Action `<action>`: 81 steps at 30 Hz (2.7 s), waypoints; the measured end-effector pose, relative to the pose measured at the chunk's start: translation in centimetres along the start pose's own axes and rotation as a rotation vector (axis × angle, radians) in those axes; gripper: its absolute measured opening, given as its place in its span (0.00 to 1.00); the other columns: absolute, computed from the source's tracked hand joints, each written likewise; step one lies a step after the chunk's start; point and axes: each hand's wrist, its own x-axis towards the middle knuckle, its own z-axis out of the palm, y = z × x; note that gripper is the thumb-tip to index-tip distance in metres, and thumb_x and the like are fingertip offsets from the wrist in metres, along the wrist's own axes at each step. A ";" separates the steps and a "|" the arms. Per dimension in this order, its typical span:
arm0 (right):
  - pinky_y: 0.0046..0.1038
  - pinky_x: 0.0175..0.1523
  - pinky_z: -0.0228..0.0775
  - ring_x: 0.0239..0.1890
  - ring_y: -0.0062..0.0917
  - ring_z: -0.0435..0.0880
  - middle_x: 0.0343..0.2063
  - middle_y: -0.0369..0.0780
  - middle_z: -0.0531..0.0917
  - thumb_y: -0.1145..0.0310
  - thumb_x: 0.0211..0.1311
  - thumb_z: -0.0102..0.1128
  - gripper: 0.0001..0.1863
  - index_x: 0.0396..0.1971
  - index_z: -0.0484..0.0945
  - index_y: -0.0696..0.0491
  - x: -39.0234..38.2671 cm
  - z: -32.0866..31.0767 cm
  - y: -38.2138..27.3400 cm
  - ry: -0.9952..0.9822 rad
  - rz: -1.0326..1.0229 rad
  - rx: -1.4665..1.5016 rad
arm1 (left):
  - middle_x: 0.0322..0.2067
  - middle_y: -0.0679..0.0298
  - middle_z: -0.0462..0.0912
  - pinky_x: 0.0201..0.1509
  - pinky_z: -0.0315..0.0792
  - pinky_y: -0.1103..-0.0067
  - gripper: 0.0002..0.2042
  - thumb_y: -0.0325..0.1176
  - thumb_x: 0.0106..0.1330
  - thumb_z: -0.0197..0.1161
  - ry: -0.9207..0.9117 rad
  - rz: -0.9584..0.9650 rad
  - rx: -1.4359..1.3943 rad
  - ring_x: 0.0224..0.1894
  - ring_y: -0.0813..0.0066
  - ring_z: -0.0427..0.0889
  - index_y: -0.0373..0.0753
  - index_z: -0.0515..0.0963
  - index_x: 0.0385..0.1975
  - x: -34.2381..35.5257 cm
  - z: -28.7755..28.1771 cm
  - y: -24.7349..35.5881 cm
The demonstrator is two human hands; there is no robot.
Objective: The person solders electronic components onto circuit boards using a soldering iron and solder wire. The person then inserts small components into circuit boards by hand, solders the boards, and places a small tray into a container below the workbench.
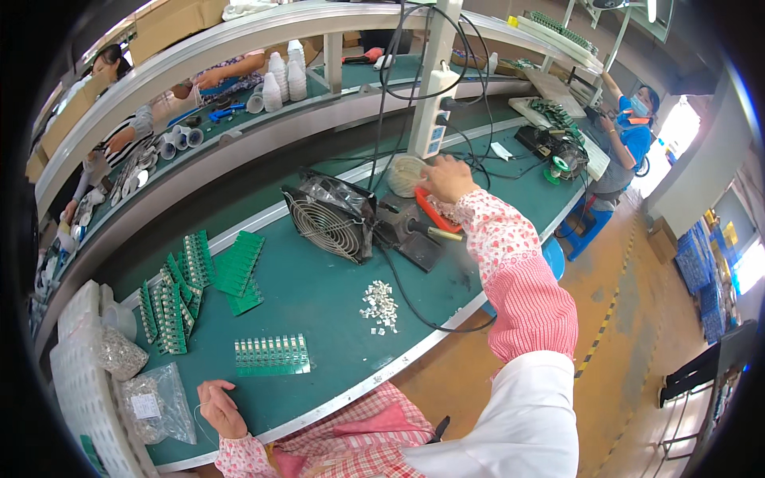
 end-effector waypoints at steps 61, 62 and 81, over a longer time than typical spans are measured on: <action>0.43 0.38 0.68 0.31 0.46 0.79 0.24 0.49 0.80 0.56 0.56 0.55 0.17 0.32 0.75 0.57 -22.6 -9.5 -51.0 -0.513 -1.692 0.682 | 0.22 0.48 0.77 0.29 0.69 0.67 0.15 0.38 0.65 0.57 0.428 -0.637 0.229 0.22 0.53 0.74 0.30 0.77 0.26 -26.0 -15.2 0.0; 0.43 0.38 0.68 0.31 0.46 0.79 0.23 0.49 0.79 0.57 0.57 0.54 0.17 0.31 0.75 0.57 -22.7 -9.4 -51.1 -0.492 -1.677 0.717 | 0.23 0.46 0.78 0.30 0.70 0.68 0.15 0.38 0.66 0.57 0.459 -0.668 0.123 0.24 0.52 0.75 0.29 0.76 0.28 -26.6 -14.8 -0.7; 0.36 0.45 0.70 0.40 0.41 0.78 0.35 0.46 0.79 0.56 0.60 0.55 0.16 0.37 0.78 0.54 -21.8 -8.6 -51.8 -0.468 -1.241 0.965 | 0.23 0.62 0.75 0.31 0.67 0.78 0.11 0.31 0.67 0.50 0.517 -0.886 -0.057 0.27 0.77 0.72 0.30 0.77 0.30 -26.2 -13.2 -4.1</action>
